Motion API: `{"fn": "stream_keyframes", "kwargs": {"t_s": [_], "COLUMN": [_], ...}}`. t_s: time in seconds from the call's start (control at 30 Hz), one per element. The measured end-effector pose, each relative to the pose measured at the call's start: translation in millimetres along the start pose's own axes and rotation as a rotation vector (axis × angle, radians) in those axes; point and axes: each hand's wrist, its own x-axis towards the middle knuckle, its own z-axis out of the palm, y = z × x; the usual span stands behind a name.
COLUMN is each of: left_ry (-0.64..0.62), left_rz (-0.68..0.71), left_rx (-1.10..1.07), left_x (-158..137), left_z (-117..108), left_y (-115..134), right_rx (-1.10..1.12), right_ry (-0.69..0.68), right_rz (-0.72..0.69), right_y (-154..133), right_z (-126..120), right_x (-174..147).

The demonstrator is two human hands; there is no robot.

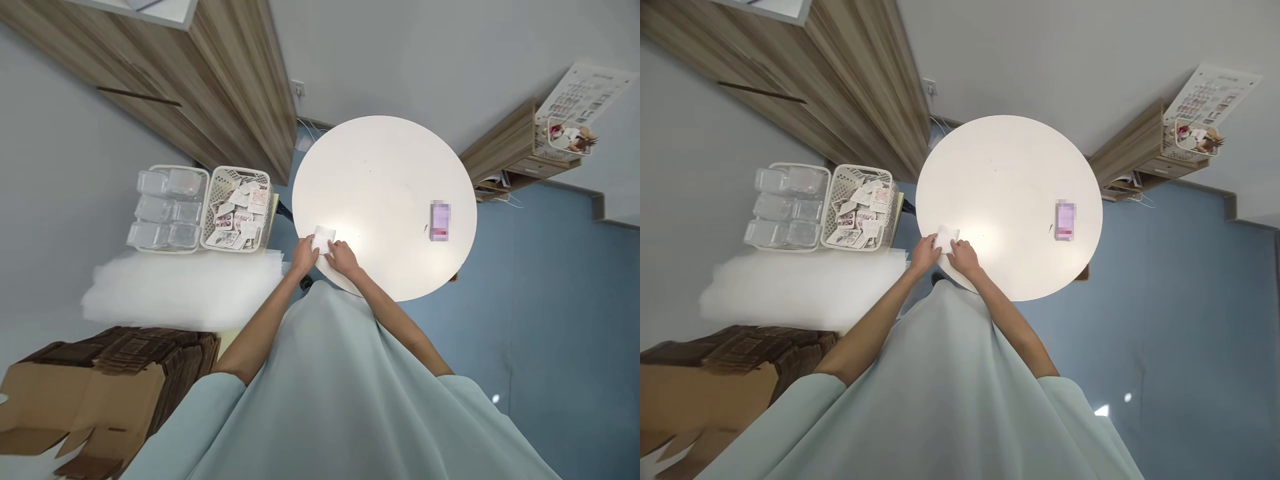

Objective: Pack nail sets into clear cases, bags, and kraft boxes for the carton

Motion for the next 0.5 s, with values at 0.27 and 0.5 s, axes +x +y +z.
{"fn": "stream_keyframes", "kwargs": {"t_s": [0.27, 0.5], "left_ry": [0.087, 0.134], "left_rz": [-0.022, -0.036], "left_rx": [-0.054, -0.2], "left_x": [-22, -67], "left_z": [-8, 4], "left_y": [-3, 16], "right_rx": [0.084, 0.264], "right_ry": [0.076, 0.213], "right_rz": [-0.01, -0.071], "right_y": [0, 27], "right_z": [-6, -1], "right_x": [-18, -55]}}
